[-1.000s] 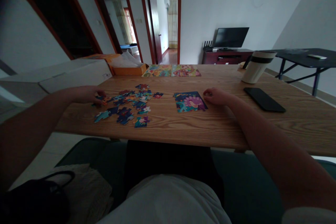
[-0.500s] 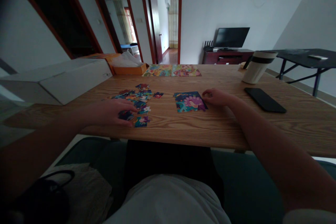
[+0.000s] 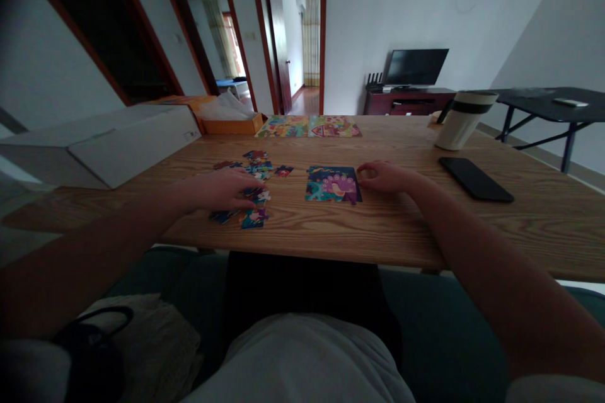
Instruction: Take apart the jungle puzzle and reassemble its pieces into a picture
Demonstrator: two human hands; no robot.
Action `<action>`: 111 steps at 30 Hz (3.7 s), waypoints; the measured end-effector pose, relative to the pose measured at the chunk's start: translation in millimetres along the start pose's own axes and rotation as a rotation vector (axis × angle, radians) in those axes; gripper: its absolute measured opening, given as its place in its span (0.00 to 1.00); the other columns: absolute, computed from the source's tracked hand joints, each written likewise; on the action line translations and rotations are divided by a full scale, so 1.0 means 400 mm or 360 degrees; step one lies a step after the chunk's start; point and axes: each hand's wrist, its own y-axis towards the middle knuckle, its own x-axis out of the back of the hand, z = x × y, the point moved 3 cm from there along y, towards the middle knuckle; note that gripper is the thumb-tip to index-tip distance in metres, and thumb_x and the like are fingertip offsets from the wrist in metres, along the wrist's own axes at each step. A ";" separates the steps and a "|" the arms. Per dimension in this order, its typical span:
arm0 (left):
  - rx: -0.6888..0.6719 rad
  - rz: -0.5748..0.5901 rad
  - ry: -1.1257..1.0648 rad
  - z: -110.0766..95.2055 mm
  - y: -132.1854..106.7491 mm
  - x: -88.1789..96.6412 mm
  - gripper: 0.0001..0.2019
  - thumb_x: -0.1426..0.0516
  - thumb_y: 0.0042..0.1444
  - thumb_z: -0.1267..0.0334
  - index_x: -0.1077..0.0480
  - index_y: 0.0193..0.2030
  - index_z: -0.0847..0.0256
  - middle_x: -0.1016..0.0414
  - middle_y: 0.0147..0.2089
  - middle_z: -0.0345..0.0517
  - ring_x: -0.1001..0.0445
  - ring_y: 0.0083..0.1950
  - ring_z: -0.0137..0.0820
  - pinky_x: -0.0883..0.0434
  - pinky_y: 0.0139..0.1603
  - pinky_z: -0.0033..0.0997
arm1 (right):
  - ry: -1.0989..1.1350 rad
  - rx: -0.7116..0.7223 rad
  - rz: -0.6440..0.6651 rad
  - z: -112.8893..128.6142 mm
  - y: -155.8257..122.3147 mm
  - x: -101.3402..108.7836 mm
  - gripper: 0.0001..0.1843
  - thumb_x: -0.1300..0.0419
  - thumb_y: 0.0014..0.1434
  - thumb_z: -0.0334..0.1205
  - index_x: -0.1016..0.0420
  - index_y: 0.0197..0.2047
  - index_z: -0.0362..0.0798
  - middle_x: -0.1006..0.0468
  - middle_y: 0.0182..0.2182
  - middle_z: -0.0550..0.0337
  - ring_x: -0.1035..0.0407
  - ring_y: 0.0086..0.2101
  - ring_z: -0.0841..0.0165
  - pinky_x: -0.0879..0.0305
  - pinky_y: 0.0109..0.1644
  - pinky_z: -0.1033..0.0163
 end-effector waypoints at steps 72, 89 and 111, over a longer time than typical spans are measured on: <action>0.0005 -0.0068 -0.0779 -0.050 0.153 -0.017 0.26 0.38 0.50 0.61 0.26 0.58 0.60 0.19 0.49 0.47 0.21 0.46 0.36 0.27 0.48 0.32 | 0.0138 -0.0040 -0.0033 -0.001 -0.008 0.014 0.33 0.39 0.59 0.60 0.24 0.61 0.49 0.18 0.49 0.47 0.24 0.49 0.48 0.30 0.56 0.47; 0.0674 -0.0082 -0.0404 0.188 0.120 -0.016 0.26 0.38 0.54 0.52 0.25 0.60 0.54 0.22 0.61 0.47 0.23 0.58 0.40 0.30 0.58 0.32 | 0.0067 0.0274 0.0068 0.102 -0.017 -0.030 0.52 0.33 0.48 0.72 0.33 0.71 0.58 0.40 0.72 0.53 0.45 0.68 0.41 0.51 0.72 0.39; 0.0736 -0.0216 -0.0486 0.209 0.159 -0.059 0.30 0.39 0.56 0.55 0.31 0.66 0.58 0.25 0.63 0.52 0.24 0.60 0.41 0.30 0.60 0.32 | 0.0231 0.0141 0.0109 0.062 -0.009 -0.015 0.52 0.31 0.45 0.70 0.32 0.70 0.60 0.32 0.68 0.55 0.39 0.65 0.42 0.46 0.71 0.38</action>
